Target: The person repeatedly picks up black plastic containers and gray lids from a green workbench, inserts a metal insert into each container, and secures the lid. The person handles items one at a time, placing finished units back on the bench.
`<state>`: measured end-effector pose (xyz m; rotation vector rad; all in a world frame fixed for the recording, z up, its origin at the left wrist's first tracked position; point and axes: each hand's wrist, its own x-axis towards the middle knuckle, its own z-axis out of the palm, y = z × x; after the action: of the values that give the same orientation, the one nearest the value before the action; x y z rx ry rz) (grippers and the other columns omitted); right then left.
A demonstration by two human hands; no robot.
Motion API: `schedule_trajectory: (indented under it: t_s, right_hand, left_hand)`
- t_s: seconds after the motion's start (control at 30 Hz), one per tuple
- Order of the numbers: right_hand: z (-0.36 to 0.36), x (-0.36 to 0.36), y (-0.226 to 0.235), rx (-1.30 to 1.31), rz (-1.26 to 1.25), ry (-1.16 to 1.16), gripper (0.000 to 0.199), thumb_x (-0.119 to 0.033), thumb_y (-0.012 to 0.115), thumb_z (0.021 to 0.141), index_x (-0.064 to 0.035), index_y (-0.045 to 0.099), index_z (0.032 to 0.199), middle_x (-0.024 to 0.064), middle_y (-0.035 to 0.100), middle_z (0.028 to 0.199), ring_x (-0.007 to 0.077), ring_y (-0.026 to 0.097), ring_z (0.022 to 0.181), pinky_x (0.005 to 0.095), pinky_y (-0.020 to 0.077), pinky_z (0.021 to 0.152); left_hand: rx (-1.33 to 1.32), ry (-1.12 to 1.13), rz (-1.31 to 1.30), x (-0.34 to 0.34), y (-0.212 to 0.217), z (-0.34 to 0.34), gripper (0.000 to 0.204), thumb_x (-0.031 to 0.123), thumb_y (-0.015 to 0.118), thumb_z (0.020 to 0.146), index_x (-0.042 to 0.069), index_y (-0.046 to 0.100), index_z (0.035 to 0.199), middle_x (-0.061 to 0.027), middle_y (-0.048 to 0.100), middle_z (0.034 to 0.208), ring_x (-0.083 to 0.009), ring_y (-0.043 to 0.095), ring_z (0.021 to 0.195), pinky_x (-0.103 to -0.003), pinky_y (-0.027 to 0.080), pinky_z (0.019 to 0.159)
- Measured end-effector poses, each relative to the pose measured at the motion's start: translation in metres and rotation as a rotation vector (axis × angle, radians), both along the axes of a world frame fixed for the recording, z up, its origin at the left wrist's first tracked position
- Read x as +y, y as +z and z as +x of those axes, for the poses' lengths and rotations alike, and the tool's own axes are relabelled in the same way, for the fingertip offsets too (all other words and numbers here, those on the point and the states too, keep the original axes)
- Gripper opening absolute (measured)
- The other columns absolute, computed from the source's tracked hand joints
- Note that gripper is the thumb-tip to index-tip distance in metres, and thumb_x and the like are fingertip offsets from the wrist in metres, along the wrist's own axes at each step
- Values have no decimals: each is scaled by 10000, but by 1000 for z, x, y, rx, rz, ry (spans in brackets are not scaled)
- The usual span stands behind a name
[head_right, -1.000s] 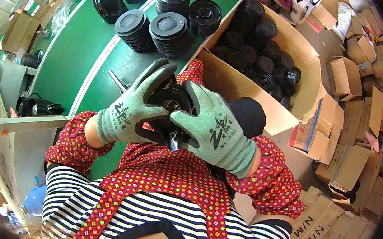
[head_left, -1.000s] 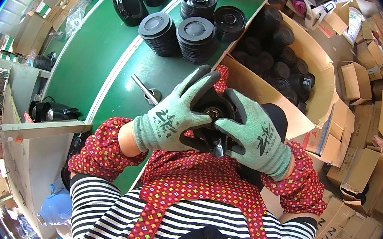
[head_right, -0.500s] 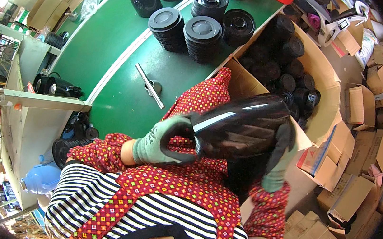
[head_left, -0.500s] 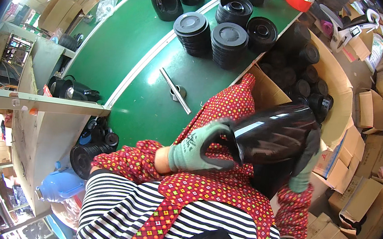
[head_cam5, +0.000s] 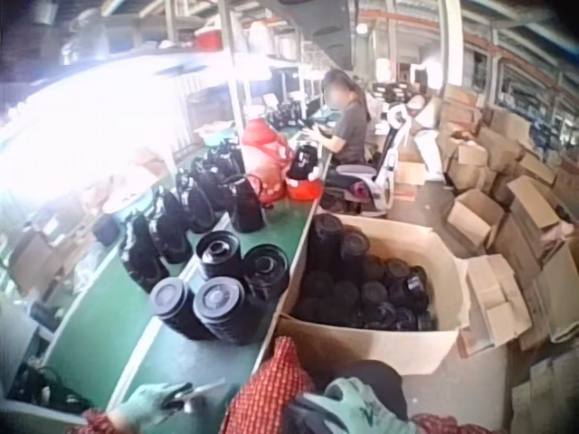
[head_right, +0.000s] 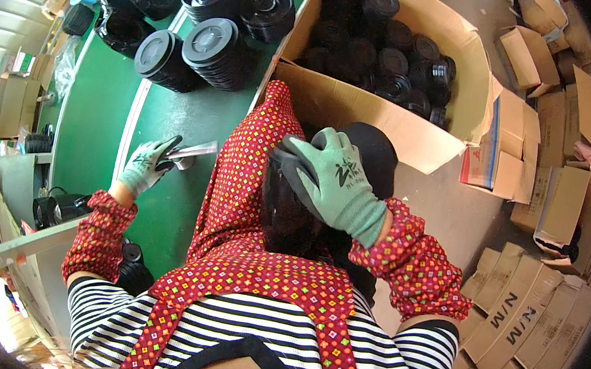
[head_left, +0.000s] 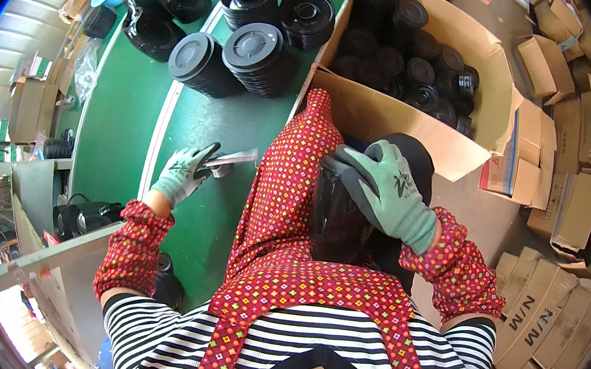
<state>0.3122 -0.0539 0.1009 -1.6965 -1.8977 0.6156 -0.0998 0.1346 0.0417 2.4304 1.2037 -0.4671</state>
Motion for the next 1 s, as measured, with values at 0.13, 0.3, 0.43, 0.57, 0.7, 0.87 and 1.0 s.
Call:
schedule_trajectory:
  t_s: [0.13, 0.3, 0.43, 0.57, 0.7, 0.87, 1.0]
  right_hand:
    - [9, 8, 5, 405, 6, -20, 331, -159, 678, 985, -65, 733, 1297, 184, 692, 1127, 352, 680, 1049, 439, 536, 915]
    - [40, 34, 25, 559, -135, 113, 357, -91, 715, 935, -61, 737, 1291, 136, 759, 1156, 312, 719, 1096, 424, 545, 993]
    - [31, 96, 60, 71, 485, 235, 482, -133, 751, 876, -72, 713, 1352, 131, 727, 1199, 321, 665, 1194, 505, 435, 1146]
    - [44, 138, 20, 178, 326, 368, 356, -375, 615, 933, -72, 747, 1065, 132, 691, 910, 360, 642, 880, 458, 457, 918]
    - [58, 139, -39, 463, 250, 361, 213, -277, 692, 999, -127, 785, 1119, 69, 742, 984, 298, 690, 977, 457, 484, 958]
    - [60, 129, -98, 781, 127, 471, 309, -266, 646, 1057, -62, 702, 1283, 131, 704, 1211, 326, 598, 1223, 473, 468, 1087]
    - [49, 121, -79, 830, 440, 555, 272, -111, 695, 963, -19, 667, 1217, 135, 621, 1286, 300, 602, 1195, 427, 479, 1053]
  left_hand:
    - [-555, 418, -283, -20, 24, 12, 606, -103, 668, 915, 75, 626, 1493, -100, 703, 1354, -163, 691, 1020, -271, 534, 824]
    - [-813, 360, -254, -32, 115, 106, 569, -121, 625, 957, 36, 610, 1504, -55, 578, 1251, -72, 542, 789, -232, 444, 654]
    - [-663, 194, -238, -26, 165, 164, 543, -108, 610, 951, 46, 636, 1471, -109, 558, 1388, -122, 632, 893, -262, 503, 685]
    - [-768, -82, -310, -13, 190, 198, 648, 156, 722, 900, -19, 571, 1505, -225, 571, 1424, -331, 661, 1185, -396, 554, 937]
    - [-802, -339, -314, 19, 178, 215, 833, 559, 702, 911, -68, 593, 1448, -277, 590, 1415, -408, 623, 1274, -502, 499, 1052]
    - [-1040, -749, -438, -3, 134, 271, 497, 391, 710, 961, 0, 715, 1268, -228, 663, 1265, -423, 652, 1190, -554, 469, 1092]
    - [-872, -568, -254, -60, 137, 305, 468, 297, 811, 829, 58, 716, 1219, -126, 664, 1110, -340, 653, 1022, -491, 498, 974]
